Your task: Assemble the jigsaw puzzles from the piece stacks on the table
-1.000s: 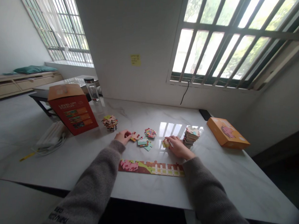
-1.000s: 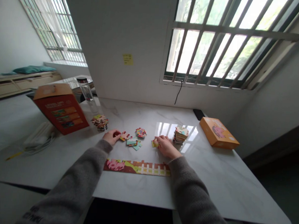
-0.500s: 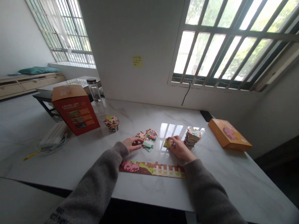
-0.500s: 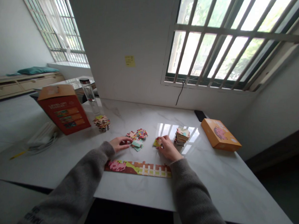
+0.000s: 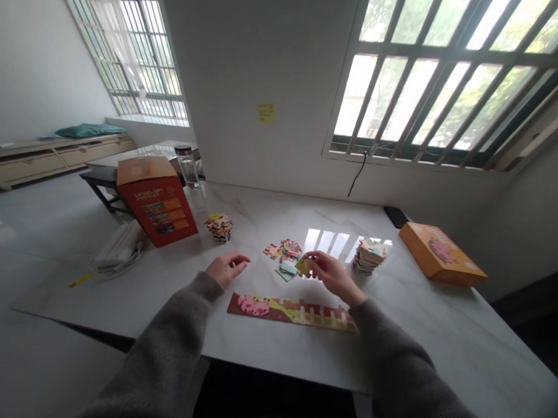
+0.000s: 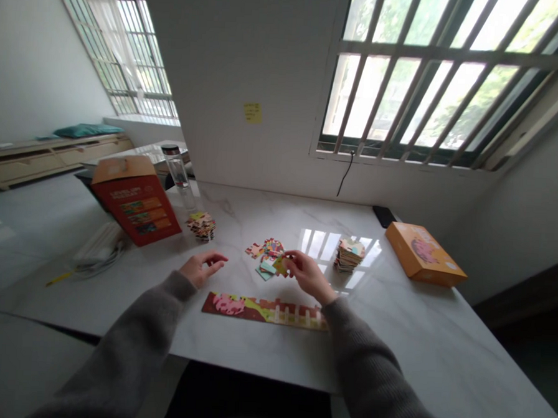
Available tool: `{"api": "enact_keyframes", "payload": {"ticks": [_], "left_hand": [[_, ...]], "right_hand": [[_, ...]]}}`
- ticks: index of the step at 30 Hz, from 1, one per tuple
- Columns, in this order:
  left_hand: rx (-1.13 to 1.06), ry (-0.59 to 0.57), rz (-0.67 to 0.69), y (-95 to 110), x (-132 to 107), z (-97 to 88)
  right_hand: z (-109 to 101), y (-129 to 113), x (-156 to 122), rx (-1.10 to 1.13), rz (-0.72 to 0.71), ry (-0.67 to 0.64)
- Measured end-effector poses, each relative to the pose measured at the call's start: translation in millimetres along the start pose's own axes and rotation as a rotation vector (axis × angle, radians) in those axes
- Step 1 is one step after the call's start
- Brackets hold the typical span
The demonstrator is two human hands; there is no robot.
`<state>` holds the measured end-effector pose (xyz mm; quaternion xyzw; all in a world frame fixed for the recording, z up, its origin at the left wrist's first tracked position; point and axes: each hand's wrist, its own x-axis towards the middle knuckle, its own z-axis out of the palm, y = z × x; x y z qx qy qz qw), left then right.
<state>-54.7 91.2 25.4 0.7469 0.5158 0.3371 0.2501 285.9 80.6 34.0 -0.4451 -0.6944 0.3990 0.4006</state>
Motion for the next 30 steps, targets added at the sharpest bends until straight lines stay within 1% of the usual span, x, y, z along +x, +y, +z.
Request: {"api": "enact_keyframes", "payload": {"ticks": [1,3,6,8,11,14,18,25,30], "left_hand": [[0.021,0.001,0.008,0,-10,-4.4],[0.058,-0.004,0.027,0,-31,-10.0],[0.116,0.001,0.051,-2,-57,-11.6],[0.178,0.013,0.065,-3,-71,-10.1],[0.289,0.029,0.061,-1,-86,-7.1],[0.368,0.031,0.033,2,-93,-4.1],[0.427,0.011,0.01,5,-95,-0.4],[0.492,-0.006,-0.006,5,-94,2.4],[0.498,-0.014,-0.025,7,-95,3.0]], "right_hand": [[14,-10,1,-0.026,-0.015,-0.053],[43,-28,4,-0.156,-0.061,-0.135],[80,-50,13,-0.295,-0.099,-0.233],[98,-58,21,-0.324,-0.093,-0.284],[116,-61,33,-0.359,-0.086,-0.318],[129,-56,40,-0.388,-0.091,-0.318],[139,-45,44,-0.434,-0.121,-0.317],[142,-34,49,-0.488,-0.147,-0.36],[142,-34,44,-0.618,-0.252,-0.324]]}}
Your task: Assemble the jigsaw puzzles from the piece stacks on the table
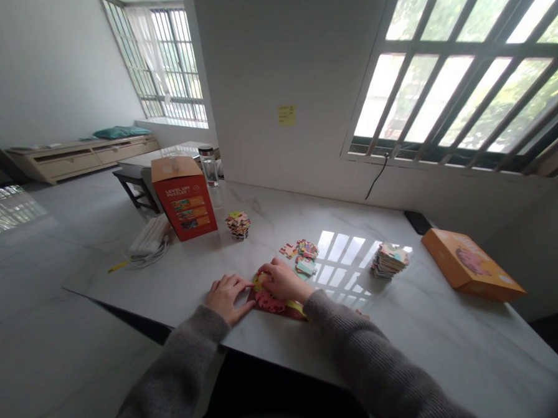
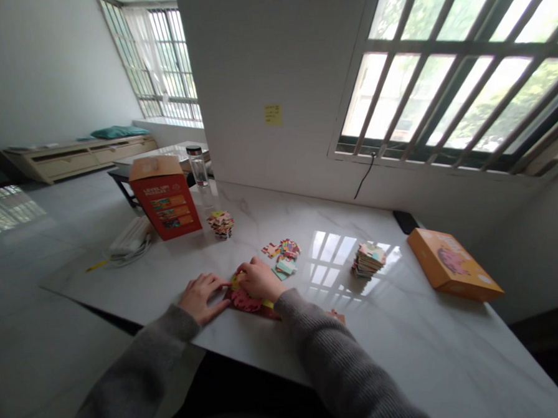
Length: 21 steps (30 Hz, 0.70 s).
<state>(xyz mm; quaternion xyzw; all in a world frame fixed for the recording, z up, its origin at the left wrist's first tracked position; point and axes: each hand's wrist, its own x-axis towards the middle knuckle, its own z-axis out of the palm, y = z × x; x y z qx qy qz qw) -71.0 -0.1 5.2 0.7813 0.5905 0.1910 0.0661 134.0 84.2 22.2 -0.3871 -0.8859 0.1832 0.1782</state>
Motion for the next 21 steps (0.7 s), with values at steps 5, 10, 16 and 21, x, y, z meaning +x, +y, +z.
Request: {"api": "enact_keyframes", "payload": {"ticks": [5,10,16,21], "left_hand": [[0.007,0.009,-0.004,0,1,1.0],[0.012,0.021,0.023,-2,0,2.3],[-0.027,0.046,0.062,-8,1,4.9],[-0.012,0.043,0.093,-7,6,11.1]], "right_hand": [[0,-5,-7,-0.062,-0.018,0.009],[-5,-6,-14,-0.115,-0.055,0.004],[-37,30,-38,-0.14,-0.027,0.176],[-62,73,-63,-0.171,0.111,0.234]]}}
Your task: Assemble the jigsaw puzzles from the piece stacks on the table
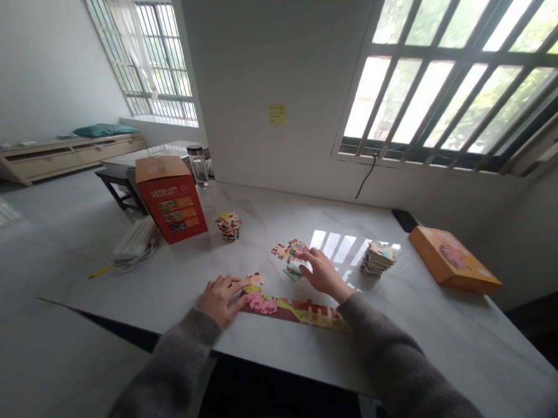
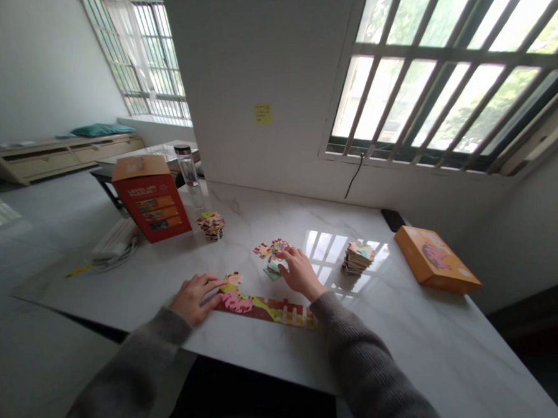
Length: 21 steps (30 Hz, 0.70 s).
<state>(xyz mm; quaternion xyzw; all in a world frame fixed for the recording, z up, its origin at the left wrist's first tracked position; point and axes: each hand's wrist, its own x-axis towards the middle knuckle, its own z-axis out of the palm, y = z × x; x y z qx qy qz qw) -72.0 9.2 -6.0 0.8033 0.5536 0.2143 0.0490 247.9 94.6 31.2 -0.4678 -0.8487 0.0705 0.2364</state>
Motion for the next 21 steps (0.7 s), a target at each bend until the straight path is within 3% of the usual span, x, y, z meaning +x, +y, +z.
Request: {"api": "enact_keyframes", "payload": {"ticks": [3,9,16,21], "left_hand": [[0.017,-0.005,0.017,2,1,1.5],[0.033,-0.013,0.033,1,1,1.3],[0.04,-0.012,0.036,0,0,1.9],[0.035,0.0,0.033,1,0,1.9]], "right_hand": [[-3,10,-6,0.016,0.055,-0.036],[-1,3,-7,0.005,0.029,-0.095],[-5,10,-11,0.066,0.036,-0.029],[-20,36,-22,0.08,0.088,0.076]]}}
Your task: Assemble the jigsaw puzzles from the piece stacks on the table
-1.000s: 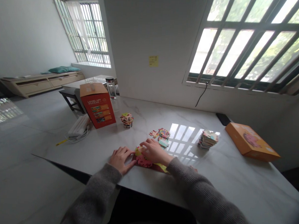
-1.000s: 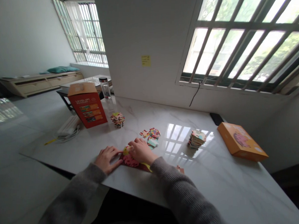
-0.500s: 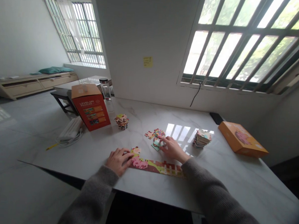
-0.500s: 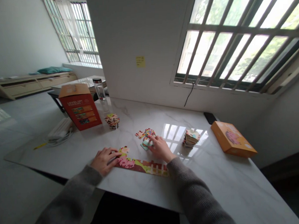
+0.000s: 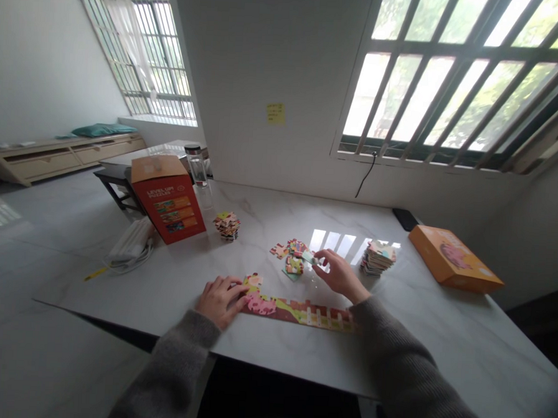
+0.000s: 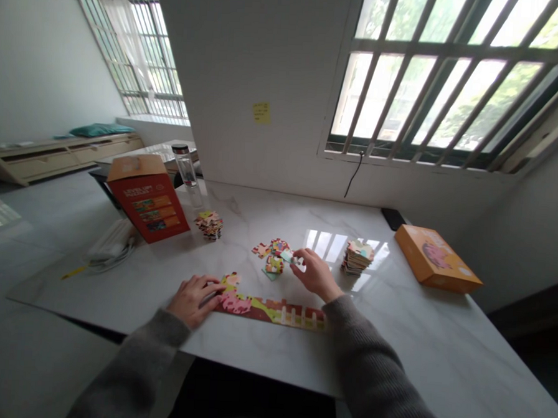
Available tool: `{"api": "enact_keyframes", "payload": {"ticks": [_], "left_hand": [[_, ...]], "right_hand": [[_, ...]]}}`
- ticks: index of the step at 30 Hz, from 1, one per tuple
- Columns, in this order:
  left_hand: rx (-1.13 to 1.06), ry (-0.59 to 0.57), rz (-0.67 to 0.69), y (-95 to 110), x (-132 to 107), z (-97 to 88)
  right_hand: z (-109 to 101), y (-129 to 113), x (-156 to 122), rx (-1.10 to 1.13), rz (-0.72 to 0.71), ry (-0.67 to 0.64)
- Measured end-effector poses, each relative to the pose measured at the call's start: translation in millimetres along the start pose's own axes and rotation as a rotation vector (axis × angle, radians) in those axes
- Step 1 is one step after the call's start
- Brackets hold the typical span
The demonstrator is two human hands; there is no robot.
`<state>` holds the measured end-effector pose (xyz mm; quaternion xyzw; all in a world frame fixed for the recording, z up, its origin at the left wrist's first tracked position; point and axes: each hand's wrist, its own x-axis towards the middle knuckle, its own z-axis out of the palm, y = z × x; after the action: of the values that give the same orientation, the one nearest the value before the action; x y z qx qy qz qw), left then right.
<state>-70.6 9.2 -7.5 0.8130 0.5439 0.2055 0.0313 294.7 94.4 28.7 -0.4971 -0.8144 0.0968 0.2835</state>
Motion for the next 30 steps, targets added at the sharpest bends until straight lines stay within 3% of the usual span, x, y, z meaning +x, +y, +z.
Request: {"api": "enact_keyframes", "payload": {"ticks": [5,13,17,23,30], "left_hand": [[0.011,-0.004,0.005,0,-1,0.5],[0.022,0.016,0.01,0,-1,1.2],[0.03,0.027,0.018,0,-1,1.5],[0.026,0.025,0.014,2,0,0.2],[0.021,0.011,0.017,-1,-1,1.2]], "right_hand": [[-11,24,-13,-0.179,0.055,-0.04],[-9,26,-14,-0.309,0.086,-0.074],[-2,11,-10,-0.216,0.001,-0.025],[22,-28,3,-0.079,-0.213,-0.144],[33,-36,13,0.009,-0.272,-0.201]]}}
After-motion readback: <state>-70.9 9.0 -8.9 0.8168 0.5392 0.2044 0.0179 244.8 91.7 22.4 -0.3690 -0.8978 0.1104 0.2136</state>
